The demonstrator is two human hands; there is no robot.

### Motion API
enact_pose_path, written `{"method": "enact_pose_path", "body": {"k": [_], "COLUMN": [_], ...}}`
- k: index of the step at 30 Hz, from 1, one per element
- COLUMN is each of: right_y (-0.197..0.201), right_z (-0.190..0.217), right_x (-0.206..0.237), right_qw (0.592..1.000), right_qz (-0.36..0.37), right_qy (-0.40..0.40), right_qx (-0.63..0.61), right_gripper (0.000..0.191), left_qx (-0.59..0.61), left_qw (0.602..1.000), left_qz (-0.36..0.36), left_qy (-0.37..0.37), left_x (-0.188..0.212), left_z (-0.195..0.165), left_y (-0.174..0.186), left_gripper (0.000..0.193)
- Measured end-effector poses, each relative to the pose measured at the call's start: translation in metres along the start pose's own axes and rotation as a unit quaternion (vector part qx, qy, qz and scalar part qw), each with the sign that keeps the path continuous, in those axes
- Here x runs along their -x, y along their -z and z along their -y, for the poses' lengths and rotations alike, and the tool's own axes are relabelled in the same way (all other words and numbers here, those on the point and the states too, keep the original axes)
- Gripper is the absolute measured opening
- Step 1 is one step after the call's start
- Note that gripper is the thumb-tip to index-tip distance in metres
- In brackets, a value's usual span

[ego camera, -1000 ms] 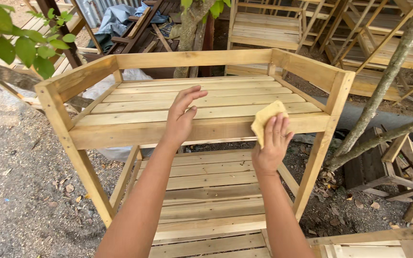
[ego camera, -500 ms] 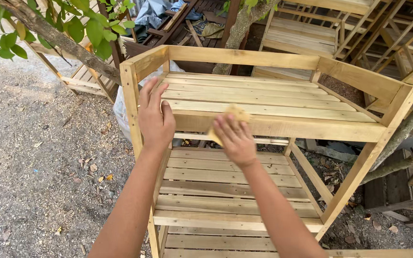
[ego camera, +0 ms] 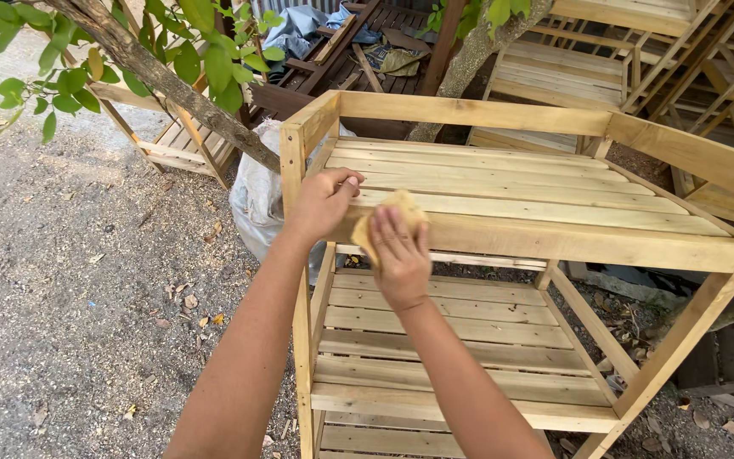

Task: The person sands the surfaces of a wooden shelving unit using a sanding block. They work on the top shelf edges and slats, then move to the middle shelf, sanding each plank and frame section systematically.

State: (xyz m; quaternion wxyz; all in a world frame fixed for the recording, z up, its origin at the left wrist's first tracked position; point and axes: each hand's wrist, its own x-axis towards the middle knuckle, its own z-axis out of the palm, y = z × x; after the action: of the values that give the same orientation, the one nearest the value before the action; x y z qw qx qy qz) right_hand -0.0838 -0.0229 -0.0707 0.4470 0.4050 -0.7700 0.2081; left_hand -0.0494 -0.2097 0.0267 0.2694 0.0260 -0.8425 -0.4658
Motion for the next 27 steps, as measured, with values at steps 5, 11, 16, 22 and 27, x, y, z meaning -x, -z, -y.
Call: {"method": "enact_pose_path", "body": {"k": [5,11,16,22,27], "right_y": [-0.005,0.056,-0.001,-0.019,0.052], "right_z": [0.021,-0.063,0.013,0.046,-0.012], "right_x": [-0.02,0.024,0.003,-0.058,-0.066], "right_qw": [0.988,0.987,0.994,0.981,0.985], "right_qz": [0.064,0.057,0.036,0.168,0.175], "right_qy": [0.14,0.09,0.02,0.059,0.006], "right_qx": [0.001,0.122,0.098,-0.077,-0.004], "right_gripper": [0.036,0.041,0.048,0.044,0.034], "left_qx": [-0.063,0.14,0.254,0.118,-0.031], "left_qw": [0.979,0.988,0.964,0.959,0.939], "left_qz": [-0.06,0.064,0.083,-0.212,-0.343], "left_qy": [-0.187,-0.017,-0.014,-0.146,-0.016], "left_x": [0.013,0.004,-0.001,0.019,0.013], "left_z": [0.002,0.005,-0.005,-0.018,0.005], "left_y": [0.025,0.047,0.05,0.044,0.03], "left_gripper": [0.026,0.032,0.032,0.025,0.064]}}
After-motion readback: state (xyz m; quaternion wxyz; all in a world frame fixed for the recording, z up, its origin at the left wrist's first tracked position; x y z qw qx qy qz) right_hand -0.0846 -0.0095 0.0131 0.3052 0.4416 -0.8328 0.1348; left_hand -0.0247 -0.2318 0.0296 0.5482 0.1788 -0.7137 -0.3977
